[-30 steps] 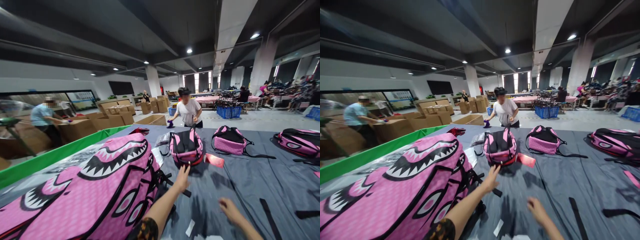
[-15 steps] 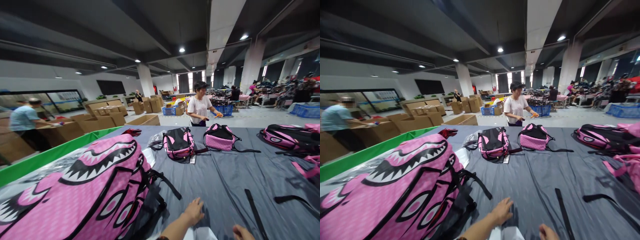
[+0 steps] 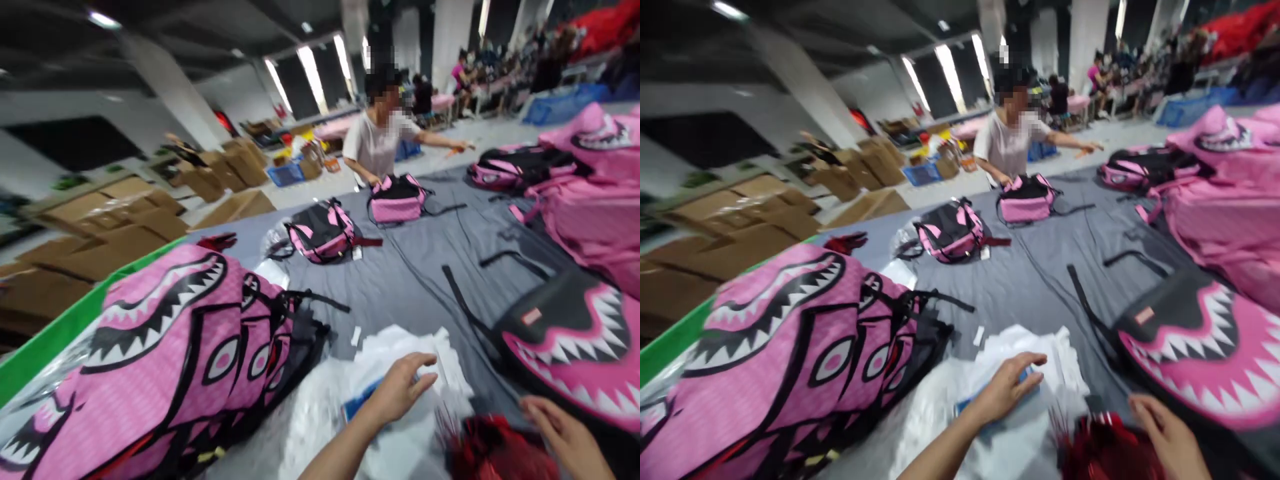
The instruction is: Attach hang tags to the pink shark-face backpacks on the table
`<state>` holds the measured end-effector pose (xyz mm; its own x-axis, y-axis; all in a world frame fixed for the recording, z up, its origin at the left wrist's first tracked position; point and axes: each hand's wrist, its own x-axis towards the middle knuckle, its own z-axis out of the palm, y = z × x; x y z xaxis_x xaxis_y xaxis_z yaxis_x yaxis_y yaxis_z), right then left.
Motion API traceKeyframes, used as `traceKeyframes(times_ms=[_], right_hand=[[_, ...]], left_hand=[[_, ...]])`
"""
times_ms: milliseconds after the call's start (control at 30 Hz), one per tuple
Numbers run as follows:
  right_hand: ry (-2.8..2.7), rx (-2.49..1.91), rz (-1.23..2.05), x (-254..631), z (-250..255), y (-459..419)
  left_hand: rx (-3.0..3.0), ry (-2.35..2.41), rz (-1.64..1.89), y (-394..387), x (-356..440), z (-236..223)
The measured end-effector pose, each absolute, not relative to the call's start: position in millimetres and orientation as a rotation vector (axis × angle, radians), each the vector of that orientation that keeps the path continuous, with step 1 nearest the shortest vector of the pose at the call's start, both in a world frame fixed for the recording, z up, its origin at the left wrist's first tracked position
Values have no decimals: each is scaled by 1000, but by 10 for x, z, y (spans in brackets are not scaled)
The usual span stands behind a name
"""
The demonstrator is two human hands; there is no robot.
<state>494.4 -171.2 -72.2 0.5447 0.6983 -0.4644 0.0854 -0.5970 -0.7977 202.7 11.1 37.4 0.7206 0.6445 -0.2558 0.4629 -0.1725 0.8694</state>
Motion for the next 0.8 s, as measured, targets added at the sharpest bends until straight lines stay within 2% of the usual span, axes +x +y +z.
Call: traceKeyframes(times_ms=[67, 167, 333, 533, 800], right_hand=[[-655, -2099, 1000, 4981, -576, -2121], [-773, -2207, 947, 4955, -501, -2653], [-1098, -2226, 927, 4655, -593, -3148], [-1399, -2008, 1122, 4012, -787, -2712], [-1763, -2189, 680, 3546, -1238, -1948]], left_hand=[[1733, 752, 240, -307, 2079, 416], [1676, 674, 55, -845, 2112, 260], [1688, 961, -186, -1305, 2001, -207], [1543, 1223, -237, -1456, 1935, -641], [1384, 1484, 190, -1276, 2595, -870]])
